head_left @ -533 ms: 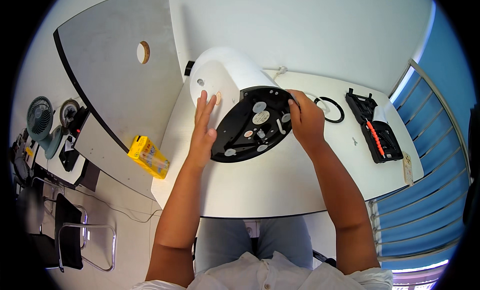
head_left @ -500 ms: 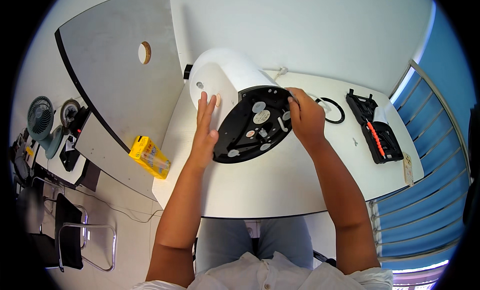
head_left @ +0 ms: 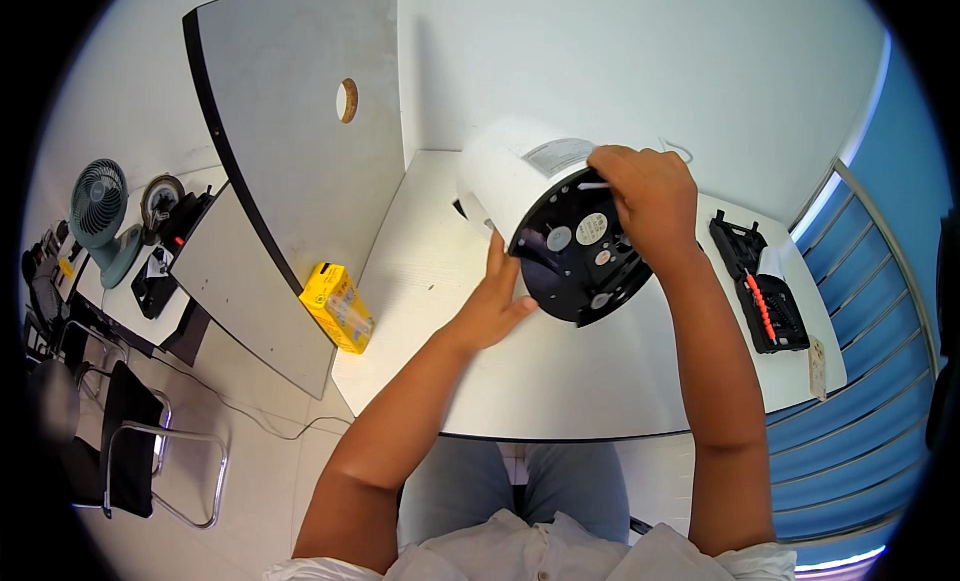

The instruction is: The person uses a screwdriver to remove screws from the rim of a white cylindrical appliance. They remove the black rim and set it aside, then flip the appliance to access the bottom. They continue to unscrew fasteners on the black base plate.

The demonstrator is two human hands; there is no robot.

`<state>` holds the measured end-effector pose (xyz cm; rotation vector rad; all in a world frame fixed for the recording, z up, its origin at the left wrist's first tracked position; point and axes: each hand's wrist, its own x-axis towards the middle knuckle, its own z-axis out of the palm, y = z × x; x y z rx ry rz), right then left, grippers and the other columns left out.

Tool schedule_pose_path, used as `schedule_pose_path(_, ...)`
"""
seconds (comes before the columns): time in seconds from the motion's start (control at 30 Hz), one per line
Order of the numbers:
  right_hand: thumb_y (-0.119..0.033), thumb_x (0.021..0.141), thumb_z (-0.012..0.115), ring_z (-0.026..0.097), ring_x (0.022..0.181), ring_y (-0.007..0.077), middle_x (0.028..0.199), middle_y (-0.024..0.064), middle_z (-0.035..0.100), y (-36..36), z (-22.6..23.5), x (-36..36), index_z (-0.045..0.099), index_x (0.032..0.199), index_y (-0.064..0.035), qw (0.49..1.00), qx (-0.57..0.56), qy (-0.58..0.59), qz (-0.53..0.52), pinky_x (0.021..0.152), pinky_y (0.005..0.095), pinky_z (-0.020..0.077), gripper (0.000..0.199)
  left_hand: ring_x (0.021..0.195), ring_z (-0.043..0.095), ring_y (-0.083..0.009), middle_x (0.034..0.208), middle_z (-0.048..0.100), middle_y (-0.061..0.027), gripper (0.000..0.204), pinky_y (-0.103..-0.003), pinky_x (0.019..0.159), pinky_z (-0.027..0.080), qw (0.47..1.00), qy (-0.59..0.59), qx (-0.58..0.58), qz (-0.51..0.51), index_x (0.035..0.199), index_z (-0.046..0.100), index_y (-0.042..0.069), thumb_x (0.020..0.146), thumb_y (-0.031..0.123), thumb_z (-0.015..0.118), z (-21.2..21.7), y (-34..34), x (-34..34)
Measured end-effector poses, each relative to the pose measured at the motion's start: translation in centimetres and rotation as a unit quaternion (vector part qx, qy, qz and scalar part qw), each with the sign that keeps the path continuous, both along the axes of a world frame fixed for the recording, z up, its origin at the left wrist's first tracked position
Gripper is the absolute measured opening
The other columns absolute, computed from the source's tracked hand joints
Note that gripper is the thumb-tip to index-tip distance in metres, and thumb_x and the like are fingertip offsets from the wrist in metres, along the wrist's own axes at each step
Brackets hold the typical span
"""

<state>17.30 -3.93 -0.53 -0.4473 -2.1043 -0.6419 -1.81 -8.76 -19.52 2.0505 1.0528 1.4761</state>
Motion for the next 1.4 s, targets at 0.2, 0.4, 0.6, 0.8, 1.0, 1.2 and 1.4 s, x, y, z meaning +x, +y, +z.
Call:
schedule_pose_path(0.2,-0.008,0.069,0.062,0.052,0.065,0.0167,0.086,-0.0045,0.063,-0.2,0.2,-0.2,0.061,0.089,-0.0141,0.995,0.073,-0.06,0.014,0.065,0.0324,0.0396,0.021,0.142,0.009,-0.0412,0.153,-0.007,-0.0249,0.079,-0.046,0.111,0.028,0.993,0.086,-0.029,0.08,0.144,0.03,0.008,0.082,0.038,0.067,2.8,-2.0,0.3)
schedule_pose_path(0.4,-0.009,0.068,0.061,0.051,0.064,0.0213,0.081,0.0026,0.059,-2.3,-1.7,-0.6,0.06,0.087,-0.009,0.991,0.073,-0.078,0.077,0.063,0.0336,0.0388,0.018,0.12,0.051,-0.0298,0.134,0.05,-0.013,0.045,-0.04,0.098,0.042,0.966,-0.008,-0.127,0.227,0.126,0.055,0.007,0.082,0.01,0.065,2.6,-4.9,-2.8)
schedule_pose_path(0.6,-0.006,0.068,0.062,0.049,0.065,0.0179,0.079,0.0013,0.057,-3.8,-3.9,-1.1,0.063,0.086,-0.0104,0.997,0.064,-0.014,0.049,0.064,0.0324,0.039,0.019,0.115,0.054,-0.0235,0.129,0.056,-0.0089,0.036,-0.031,0.094,0.042,0.955,-0.087,0.031,0.281,0.127,0.055,0.01,0.091,0.015,0.054,10.3,-6.1,-2.4)
schedule_pose_path(0.8,-0.007,0.074,0.061,0.056,0.077,0.0205,0.094,0.0037,0.061,-5.9,-4.3,-0.8,0.065,0.097,-0.0124,0.997,-0.021,0.038,0.058,0.082,0.038,0.0436,0.025,0.131,0.04,-0.0231,0.136,0.051,-0.009,0.04,-0.035,0.107,0.03,0.998,0.012,0.017,0.061,0.133,0.052,0.011,0.096,0.025,0.049,19.9,-1.3,0.8)
schedule_pose_path(1.0,-0.012,0.082,0.063,0.061,0.078,0.0258,0.097,0.0069,0.063,-8.3,-9.2,5.6,0.062,0.114,-0.0148,0.95,-0.235,0.192,0.079,0.073,0.0365,0.0497,0.032,0.143,0.021,-0.0305,0.144,0.043,-0.0121,0.054,-0.051,0.114,0.01,0.964,0.257,-0.051,0.051,0.127,0.058,0.011,0.093,0.051,0.045,19.3,2.7,3.5)
schedule_pose_path(1.2,-0.011,0.086,0.059,0.06,0.08,0.0324,0.086,0.0142,0.06,-6.8,-13.7,12.3,0.056,0.102,-0.0044,0.788,-0.596,0.136,-0.078,0.068,0.0389,0.046,0.017,0.142,0.023,-0.0308,0.14,0.049,-0.0115,0.049,-0.055,0.114,-0.001,0.969,0.219,-0.085,0.073,0.119,0.064,0.012,0.091,0.048,0.047,18.1,1.5,2.8)
schedule_pose_path(1.4,-0.007,0.089,0.054,0.053,0.072,0.0198,0.082,0.0107,0.056,-6.4,-16.4,13.7,0.059,0.107,-0.0025,0.831,-0.55,0.082,-0.005,0.07,0.0311,0.0446,0.019,0.142,0.023,-0.0316,0.14,0.048,-0.0106,0.044,-0.055,0.113,0.001,0.978,0.182,-0.043,0.092,0.121,0.063,0.014,0.092,0.043,0.046,16.7,-0.5,2.3)
